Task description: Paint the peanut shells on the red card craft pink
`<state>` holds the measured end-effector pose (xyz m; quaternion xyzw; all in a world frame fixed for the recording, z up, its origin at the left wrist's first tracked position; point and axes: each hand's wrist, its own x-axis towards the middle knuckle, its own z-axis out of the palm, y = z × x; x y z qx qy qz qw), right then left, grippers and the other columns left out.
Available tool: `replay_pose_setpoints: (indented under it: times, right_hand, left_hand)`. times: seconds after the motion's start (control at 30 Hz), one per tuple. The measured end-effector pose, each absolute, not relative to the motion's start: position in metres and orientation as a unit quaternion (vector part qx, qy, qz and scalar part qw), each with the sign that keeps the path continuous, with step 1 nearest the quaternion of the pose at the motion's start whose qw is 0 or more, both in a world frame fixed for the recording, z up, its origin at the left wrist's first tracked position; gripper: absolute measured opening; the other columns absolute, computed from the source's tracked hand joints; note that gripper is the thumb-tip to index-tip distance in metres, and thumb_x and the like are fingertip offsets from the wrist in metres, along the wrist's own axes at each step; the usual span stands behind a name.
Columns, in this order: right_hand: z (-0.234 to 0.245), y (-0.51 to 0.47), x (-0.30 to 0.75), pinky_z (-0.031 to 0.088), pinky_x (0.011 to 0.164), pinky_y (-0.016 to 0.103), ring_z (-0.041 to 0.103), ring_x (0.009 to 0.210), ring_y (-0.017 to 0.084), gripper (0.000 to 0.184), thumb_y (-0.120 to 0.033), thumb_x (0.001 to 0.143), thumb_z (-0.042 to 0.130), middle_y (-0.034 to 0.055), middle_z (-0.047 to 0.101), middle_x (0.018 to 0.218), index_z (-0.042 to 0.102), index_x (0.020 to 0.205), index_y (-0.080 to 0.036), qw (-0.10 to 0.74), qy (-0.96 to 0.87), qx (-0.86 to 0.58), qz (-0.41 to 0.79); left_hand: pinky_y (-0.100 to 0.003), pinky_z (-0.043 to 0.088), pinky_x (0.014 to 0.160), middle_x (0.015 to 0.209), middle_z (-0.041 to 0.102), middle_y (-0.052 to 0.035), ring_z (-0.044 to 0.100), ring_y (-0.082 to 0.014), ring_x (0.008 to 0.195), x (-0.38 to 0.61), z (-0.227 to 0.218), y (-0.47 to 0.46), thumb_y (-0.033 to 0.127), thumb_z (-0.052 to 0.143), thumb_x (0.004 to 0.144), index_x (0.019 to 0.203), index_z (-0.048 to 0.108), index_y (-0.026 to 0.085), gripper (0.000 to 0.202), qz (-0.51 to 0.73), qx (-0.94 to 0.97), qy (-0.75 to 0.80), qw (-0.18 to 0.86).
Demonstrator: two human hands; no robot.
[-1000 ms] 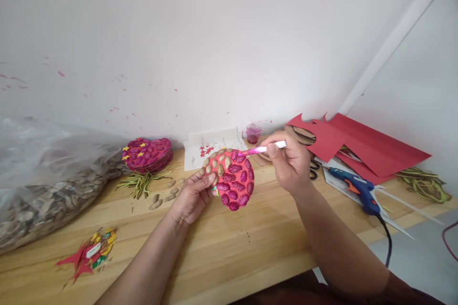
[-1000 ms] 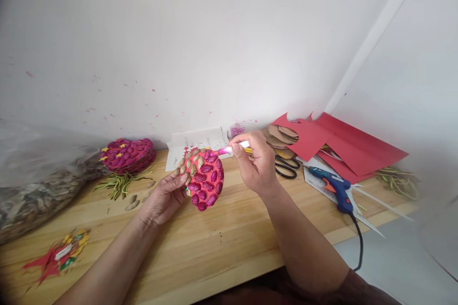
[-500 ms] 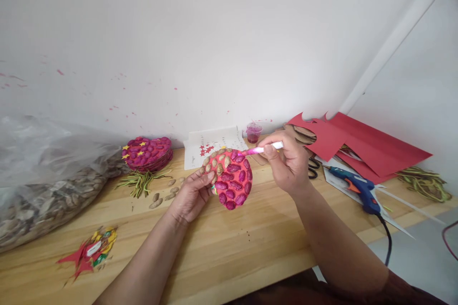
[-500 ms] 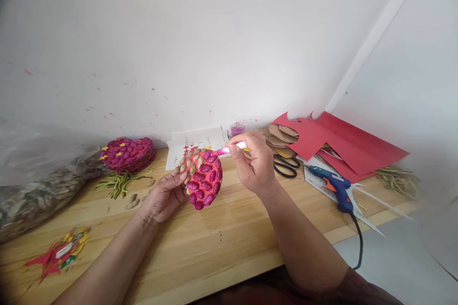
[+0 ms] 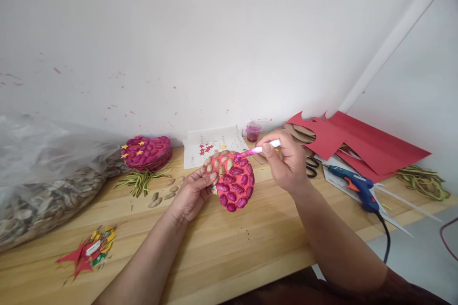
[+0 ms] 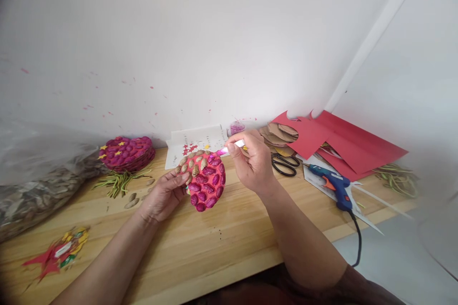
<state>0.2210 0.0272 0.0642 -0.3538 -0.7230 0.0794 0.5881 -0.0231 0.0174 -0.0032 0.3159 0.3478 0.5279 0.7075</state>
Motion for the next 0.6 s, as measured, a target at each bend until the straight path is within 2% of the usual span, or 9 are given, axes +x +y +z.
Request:
replay_pose_setpoints:
  times: [0.27,0.47,0.6]
  right_hand:
    - [0.0618,0.0285,0.2228,0.051,0.077,0.04,0.067,0.089,0.023,0.02,-0.04,0.104,0.058,0.0057,0.071,0.089,0.068,0.096,-0.025,0.596,-0.712,-0.359,0.096]
    - [0.0612,0.0281,0.2231,0.051,0.076,0.039,0.066,0.089,0.023,0.021,-0.041,0.104,0.058,0.0058,0.071,0.089,0.068,0.094,-0.025,0.601,-0.707,-0.363,0.085]
    - [0.0617,0.0277,0.2233,0.05,0.079,0.039,0.066,0.09,0.023,0.018,-0.037,0.104,0.058,0.0051,0.072,0.09,0.068,0.095,-0.025,0.596,-0.717,-0.35,0.09]
  left_hand:
    - [-0.022,0.053,0.059,0.065,0.07,-0.0014,0.059,-0.0104,0.056,-0.0225,0.0008,0.0172,0.027,0.104,0.055,0.067,0.074,0.013,0.035,0.547,0.3,0.354,0.697]
    - [-0.024,0.055,0.066,0.077,0.076,-0.0061,0.065,-0.0131,0.065,-0.0239,-0.0023,0.0175,0.026,0.103,0.058,0.079,0.079,0.011,0.035,0.546,0.303,0.357,0.695]
    - [-0.023,0.055,0.065,0.073,0.074,-0.0049,0.065,-0.013,0.064,-0.0242,-0.0023,0.017,0.026,0.103,0.058,0.08,0.079,0.011,0.035,0.545,0.3,0.36,0.695]
